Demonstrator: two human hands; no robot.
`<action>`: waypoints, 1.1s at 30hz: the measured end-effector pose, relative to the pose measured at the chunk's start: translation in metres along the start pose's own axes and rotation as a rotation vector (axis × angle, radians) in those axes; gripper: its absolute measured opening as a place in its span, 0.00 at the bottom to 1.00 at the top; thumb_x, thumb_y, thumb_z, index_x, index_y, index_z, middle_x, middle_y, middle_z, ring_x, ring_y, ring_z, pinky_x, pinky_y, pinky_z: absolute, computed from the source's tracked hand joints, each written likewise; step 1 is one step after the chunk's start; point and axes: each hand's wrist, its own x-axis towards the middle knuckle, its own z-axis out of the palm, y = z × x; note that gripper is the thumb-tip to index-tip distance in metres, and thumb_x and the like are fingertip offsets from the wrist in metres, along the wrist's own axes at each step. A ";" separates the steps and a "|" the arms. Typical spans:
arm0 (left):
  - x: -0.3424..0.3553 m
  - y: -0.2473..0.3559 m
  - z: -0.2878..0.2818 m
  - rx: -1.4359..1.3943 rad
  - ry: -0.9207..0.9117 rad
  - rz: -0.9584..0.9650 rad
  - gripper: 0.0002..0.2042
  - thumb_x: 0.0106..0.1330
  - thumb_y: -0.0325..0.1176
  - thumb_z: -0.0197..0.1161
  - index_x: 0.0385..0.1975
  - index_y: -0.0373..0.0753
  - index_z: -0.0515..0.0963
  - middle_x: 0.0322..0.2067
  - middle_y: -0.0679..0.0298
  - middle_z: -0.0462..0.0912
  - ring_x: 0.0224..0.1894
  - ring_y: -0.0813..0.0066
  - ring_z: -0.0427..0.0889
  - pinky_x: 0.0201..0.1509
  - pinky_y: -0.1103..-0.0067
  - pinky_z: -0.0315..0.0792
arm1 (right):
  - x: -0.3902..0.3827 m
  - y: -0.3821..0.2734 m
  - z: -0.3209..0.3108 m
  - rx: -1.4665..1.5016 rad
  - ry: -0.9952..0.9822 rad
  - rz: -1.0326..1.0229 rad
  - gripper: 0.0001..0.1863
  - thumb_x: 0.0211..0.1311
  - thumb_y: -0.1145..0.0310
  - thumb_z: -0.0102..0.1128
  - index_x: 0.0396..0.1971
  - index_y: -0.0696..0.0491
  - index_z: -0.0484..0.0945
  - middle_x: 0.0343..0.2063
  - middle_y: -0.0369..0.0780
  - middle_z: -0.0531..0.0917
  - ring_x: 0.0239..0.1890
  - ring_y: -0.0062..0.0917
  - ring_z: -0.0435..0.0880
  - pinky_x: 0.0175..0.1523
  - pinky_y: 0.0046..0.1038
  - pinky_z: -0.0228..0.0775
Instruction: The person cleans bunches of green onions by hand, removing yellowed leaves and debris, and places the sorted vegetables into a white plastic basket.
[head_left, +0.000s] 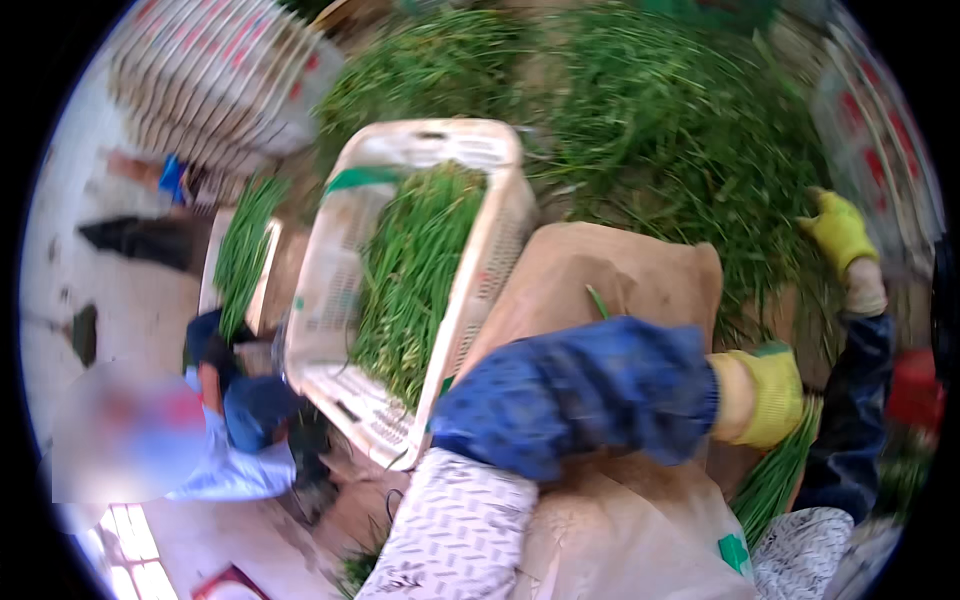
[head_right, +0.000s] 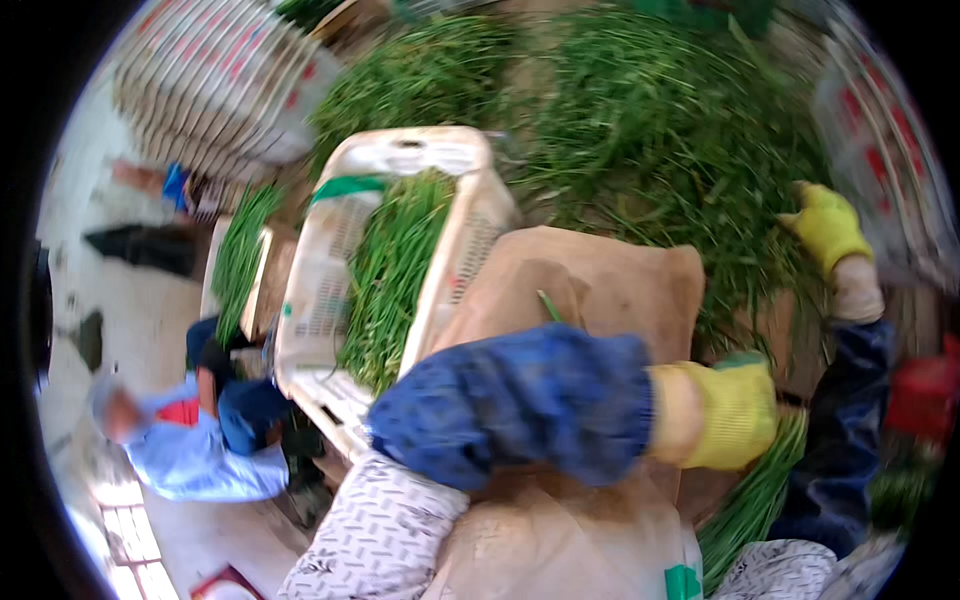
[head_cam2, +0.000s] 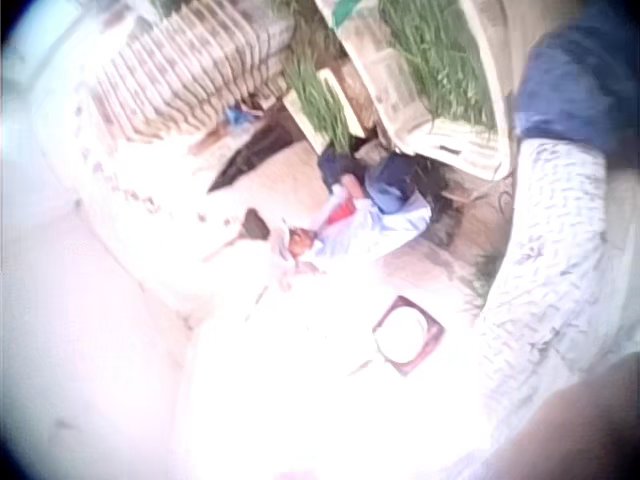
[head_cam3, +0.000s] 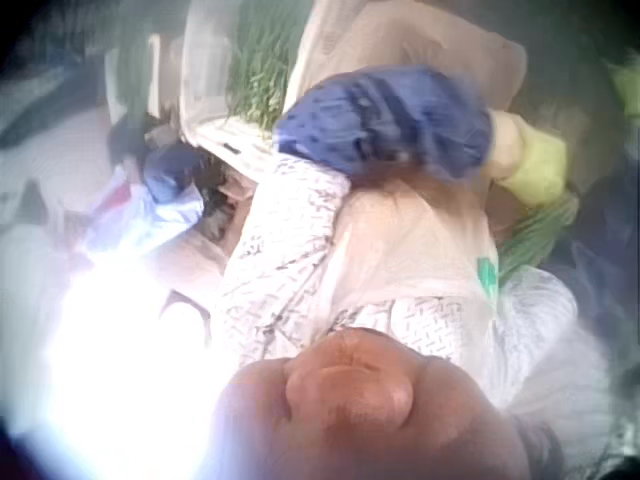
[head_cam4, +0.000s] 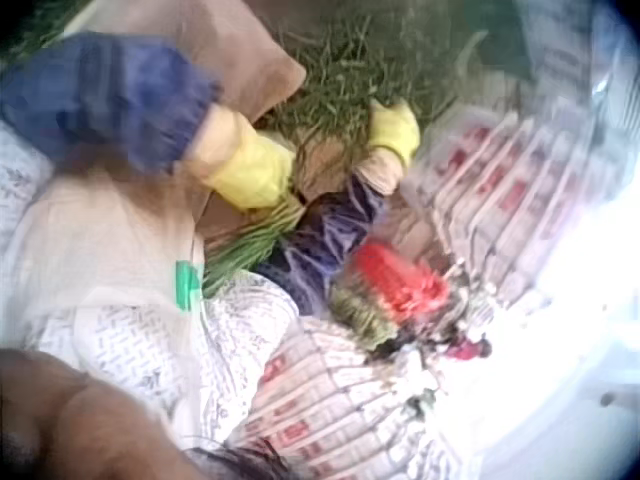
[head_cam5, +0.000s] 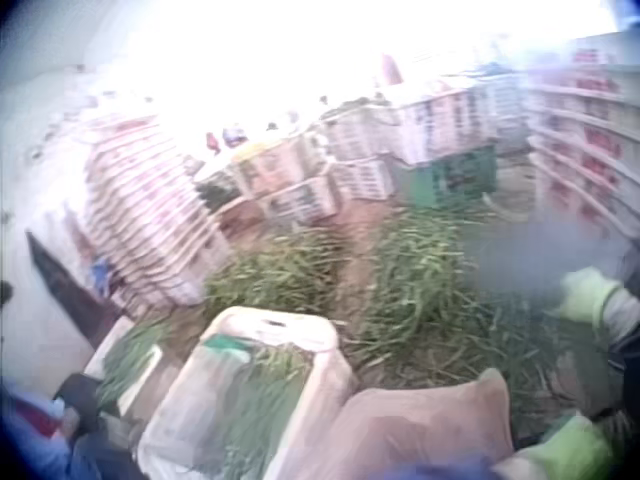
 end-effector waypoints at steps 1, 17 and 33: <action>-0.045 -0.008 -0.025 0.020 0.034 -0.067 0.07 0.52 0.40 0.61 0.24 0.46 0.80 0.28 0.69 0.81 0.33 0.67 0.80 0.35 0.69 0.71 | 0.003 -0.074 -0.015 0.389 -0.180 0.133 0.26 0.53 0.64 0.65 0.53 0.55 0.74 0.47 0.45 0.81 0.46 0.32 0.81 0.49 0.28 0.73; -0.422 -0.175 0.092 0.264 0.389 -1.858 0.52 0.47 0.61 0.66 0.67 0.37 0.50 0.65 0.51 0.57 0.67 0.51 0.56 0.69 0.61 0.50 | 0.037 -0.319 0.053 1.027 -0.159 -0.497 0.20 0.55 0.78 0.60 0.50 0.59 0.75 0.39 0.43 0.81 0.40 0.27 0.82 0.47 0.25 0.73; -0.408 -0.308 0.123 0.286 0.103 -1.936 0.54 0.46 0.63 0.66 0.69 0.42 0.46 0.66 0.47 0.53 0.67 0.40 0.51 0.68 0.52 0.46 | 0.057 -0.331 0.089 1.102 -0.253 -0.064 0.18 0.59 0.79 0.56 0.51 0.60 0.75 0.43 0.41 0.80 0.46 0.22 0.78 0.53 0.23 0.68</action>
